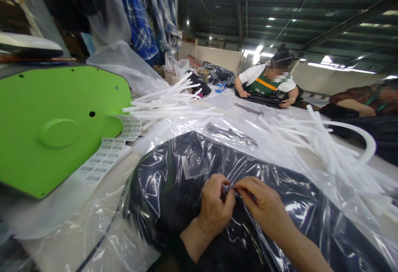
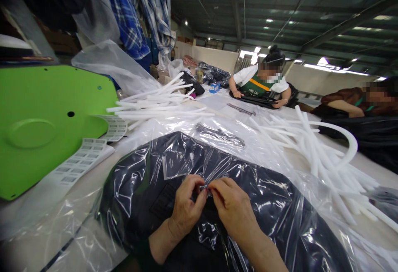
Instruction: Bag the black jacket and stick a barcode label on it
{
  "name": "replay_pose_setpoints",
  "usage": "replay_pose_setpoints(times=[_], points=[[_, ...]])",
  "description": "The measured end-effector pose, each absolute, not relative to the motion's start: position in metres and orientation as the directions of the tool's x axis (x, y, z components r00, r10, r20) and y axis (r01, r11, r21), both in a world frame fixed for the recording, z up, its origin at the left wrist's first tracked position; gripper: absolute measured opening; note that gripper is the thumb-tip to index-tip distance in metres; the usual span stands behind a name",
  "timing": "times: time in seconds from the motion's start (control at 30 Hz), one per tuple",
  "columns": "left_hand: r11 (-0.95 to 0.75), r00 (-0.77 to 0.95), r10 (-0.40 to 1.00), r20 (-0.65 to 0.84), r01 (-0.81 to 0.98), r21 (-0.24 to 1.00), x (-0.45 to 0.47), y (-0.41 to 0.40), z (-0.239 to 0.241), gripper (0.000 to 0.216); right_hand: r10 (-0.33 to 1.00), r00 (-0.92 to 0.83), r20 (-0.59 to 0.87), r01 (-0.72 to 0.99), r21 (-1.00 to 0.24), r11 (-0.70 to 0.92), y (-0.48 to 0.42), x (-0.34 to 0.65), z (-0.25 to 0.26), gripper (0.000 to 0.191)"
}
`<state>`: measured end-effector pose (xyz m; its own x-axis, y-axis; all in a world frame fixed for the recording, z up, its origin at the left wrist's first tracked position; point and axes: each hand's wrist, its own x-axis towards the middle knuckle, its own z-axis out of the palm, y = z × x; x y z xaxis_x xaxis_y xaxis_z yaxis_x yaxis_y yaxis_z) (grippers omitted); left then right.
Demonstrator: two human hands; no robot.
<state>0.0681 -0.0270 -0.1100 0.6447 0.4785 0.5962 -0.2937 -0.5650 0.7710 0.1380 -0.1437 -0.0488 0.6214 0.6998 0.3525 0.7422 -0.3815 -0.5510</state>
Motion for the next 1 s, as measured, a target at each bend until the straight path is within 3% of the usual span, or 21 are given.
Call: replay_pose_setpoints(times=[0.07,0.13,0.23,0.3,0.4,0.5,0.73,1.0], points=[[-0.506,0.618,0.57,0.542,-0.256,0.824,0.069,-0.025,-0.11,0.019,0.571,0.771,0.282,0.566,-0.713,-0.413,-0.144,0.143,-0.048,0.017],[-0.55,0.602,0.56,0.569,-0.244,0.799,0.069,-0.025,-0.106,0.019,0.422,0.891,0.168,0.349,-0.847,-0.401,-0.146,0.148,-0.047,0.024],[-0.778,0.702,0.292,0.649,-0.22,0.588,0.063,-0.029,-0.1,0.007,0.313,0.95,-0.001,0.107,-0.939,-0.328,-0.15,0.154,-0.046,0.033],[-0.883,0.796,0.065,0.602,-0.235,0.407,0.055,-0.036,-0.1,0.007,0.302,0.952,-0.05,0.045,-0.953,-0.3,-0.151,0.156,-0.046,0.033],[-0.933,0.798,-0.131,0.588,-0.299,0.198,0.042,-0.049,-0.11,0.008,0.293,0.952,-0.082,0.012,-0.952,-0.305,-0.152,0.156,-0.044,0.035],[-0.949,0.696,-0.161,0.7,-0.303,0.083,0.035,-0.056,-0.123,0.021,0.298,0.947,-0.12,-0.004,-0.931,-0.365,-0.15,0.156,-0.042,0.04],[-0.951,0.682,-0.136,0.718,-0.294,0.1,0.034,-0.053,-0.131,0.034,0.491,0.857,-0.153,0.124,-0.866,-0.485,-0.141,0.163,-0.048,0.027],[-0.95,0.694,-0.156,0.703,-0.301,0.087,0.034,-0.051,-0.138,0.034,0.596,0.786,-0.165,0.244,-0.802,-0.545,-0.14,0.173,-0.064,0.022]])
